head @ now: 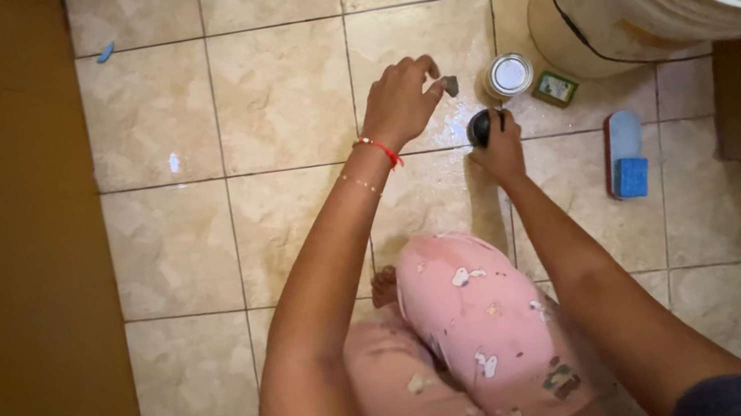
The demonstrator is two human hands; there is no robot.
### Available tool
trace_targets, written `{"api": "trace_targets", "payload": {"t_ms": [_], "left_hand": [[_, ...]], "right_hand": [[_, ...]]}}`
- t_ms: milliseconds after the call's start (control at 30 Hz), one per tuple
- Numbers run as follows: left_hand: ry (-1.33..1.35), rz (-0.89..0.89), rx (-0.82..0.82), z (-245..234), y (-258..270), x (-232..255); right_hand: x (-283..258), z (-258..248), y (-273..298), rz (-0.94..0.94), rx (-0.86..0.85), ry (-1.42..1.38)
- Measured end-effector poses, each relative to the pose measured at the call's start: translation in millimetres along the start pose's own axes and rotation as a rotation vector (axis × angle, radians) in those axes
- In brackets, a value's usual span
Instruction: The person organizes various toiletry bottles on a bathroom shelf and سپس cleans a circular bathroom drain cover by scrubbing it with a handheld sponge and rinsing it under a tap.
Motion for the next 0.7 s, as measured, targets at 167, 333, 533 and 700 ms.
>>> {"api": "trace_targets", "payload": {"t_ms": [167, 333, 533, 700], "left_hand": [[-0.099, -0.250, -0.208, 79.7, -20.6, -72.0], [0.502, -0.493, 0.238, 181.6, 8.5, -136.2], [1.063, -0.963, 0.040, 245.0, 59.6, -151.0], [1.437, -0.803, 0.042, 241.8, 68.0, -136.7]], "right_hand": [[-11.4, -3.2, -5.7, -0.012, -0.009, 0.068], [-22.9, -19.6, -1.3, 0.099, -0.035, -0.087], [-55.6, -26.6, 50.2, 0.083, -0.279, -0.860], [-31.2, -45.0, 61.2, -0.155, -0.206, -0.641]]}}
Point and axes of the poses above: each hand's wrist, its own y-axis away from the middle knuckle, its own z-axis out of the palm, x = y × z, the point moved 5 cm from there along -y, towards the middle knuckle, and after that the axes turned 7 degrees about y, right-handed, at the moved point
